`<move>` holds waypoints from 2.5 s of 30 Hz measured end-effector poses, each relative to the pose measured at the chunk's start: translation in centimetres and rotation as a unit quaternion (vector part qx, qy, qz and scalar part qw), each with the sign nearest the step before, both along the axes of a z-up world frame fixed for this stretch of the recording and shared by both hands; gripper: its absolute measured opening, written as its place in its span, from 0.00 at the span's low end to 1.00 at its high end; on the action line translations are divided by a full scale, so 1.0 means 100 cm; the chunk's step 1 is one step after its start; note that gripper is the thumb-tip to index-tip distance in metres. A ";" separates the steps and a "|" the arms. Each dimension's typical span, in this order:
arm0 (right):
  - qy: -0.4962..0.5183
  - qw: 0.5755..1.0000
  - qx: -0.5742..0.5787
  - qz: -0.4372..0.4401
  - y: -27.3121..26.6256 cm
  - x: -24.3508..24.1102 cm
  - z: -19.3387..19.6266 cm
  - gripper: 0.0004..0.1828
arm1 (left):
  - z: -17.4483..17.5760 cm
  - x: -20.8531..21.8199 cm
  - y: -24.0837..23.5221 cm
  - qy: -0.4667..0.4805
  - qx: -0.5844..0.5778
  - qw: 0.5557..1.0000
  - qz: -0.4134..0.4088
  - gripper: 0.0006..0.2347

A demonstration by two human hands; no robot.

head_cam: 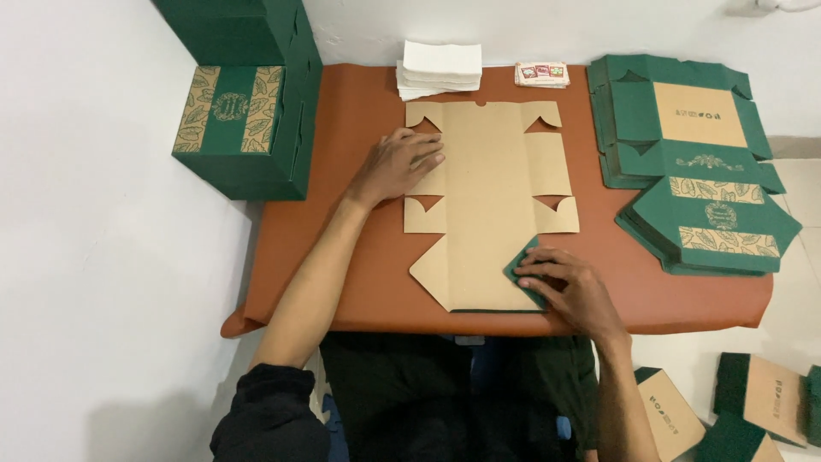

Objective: Folding flat cardboard templates into boxes, inserting paper slips, and stacking the finished boxes.

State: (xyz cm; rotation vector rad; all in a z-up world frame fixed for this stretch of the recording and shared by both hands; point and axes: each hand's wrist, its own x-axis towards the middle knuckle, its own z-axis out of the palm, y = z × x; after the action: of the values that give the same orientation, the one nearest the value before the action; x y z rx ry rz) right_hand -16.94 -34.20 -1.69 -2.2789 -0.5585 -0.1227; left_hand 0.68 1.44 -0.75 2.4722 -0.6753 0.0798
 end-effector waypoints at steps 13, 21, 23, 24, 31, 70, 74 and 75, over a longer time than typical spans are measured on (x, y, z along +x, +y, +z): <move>0.046 0.986 -0.157 0.033 0.005 -0.023 0.018 0.26 | 0.081 -0.056 -0.012 0.051 0.067 0.996 0.024 0.22; 0.039 0.987 -0.153 0.028 0.006 -0.023 0.018 0.23 | 0.050 -0.190 -0.045 0.143 0.073 0.964 0.214 0.26; 0.031 0.987 -0.154 0.023 0.006 -0.023 0.019 0.23 | 0.047 -0.216 -0.060 0.140 0.039 0.965 0.219 0.26; 0.035 0.989 -0.143 0.022 0.006 -0.023 0.020 0.23 | 0.050 -0.225 -0.069 0.117 -0.031 0.964 0.235 0.26; 0.029 0.992 -0.120 0.021 0.007 -0.026 0.022 0.24 | 0.036 -0.243 -0.105 0.078 -0.161 0.978 0.109 0.29; -0.078 0.990 -0.120 -0.013 -0.019 -0.055 -0.007 0.35 | 0.007 -0.247 -0.061 -0.038 -0.019 0.999 0.000 0.35; -0.087 0.990 -0.110 -0.024 -0.013 -0.057 -0.001 0.26 | 0.006 -0.246 -0.066 -0.045 0.017 0.999 0.012 0.21; -0.099 0.990 -0.102 -0.017 -0.013 -0.058 -0.001 0.22 | 0.006 -0.247 -0.067 -0.040 0.022 0.999 0.010 0.17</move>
State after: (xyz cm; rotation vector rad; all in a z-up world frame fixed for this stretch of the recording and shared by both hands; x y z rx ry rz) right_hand -22.70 -35.49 -1.81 -2.4926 -0.6616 -0.3243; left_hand -24.01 -5.22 -0.13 2.5289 -0.6934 0.1735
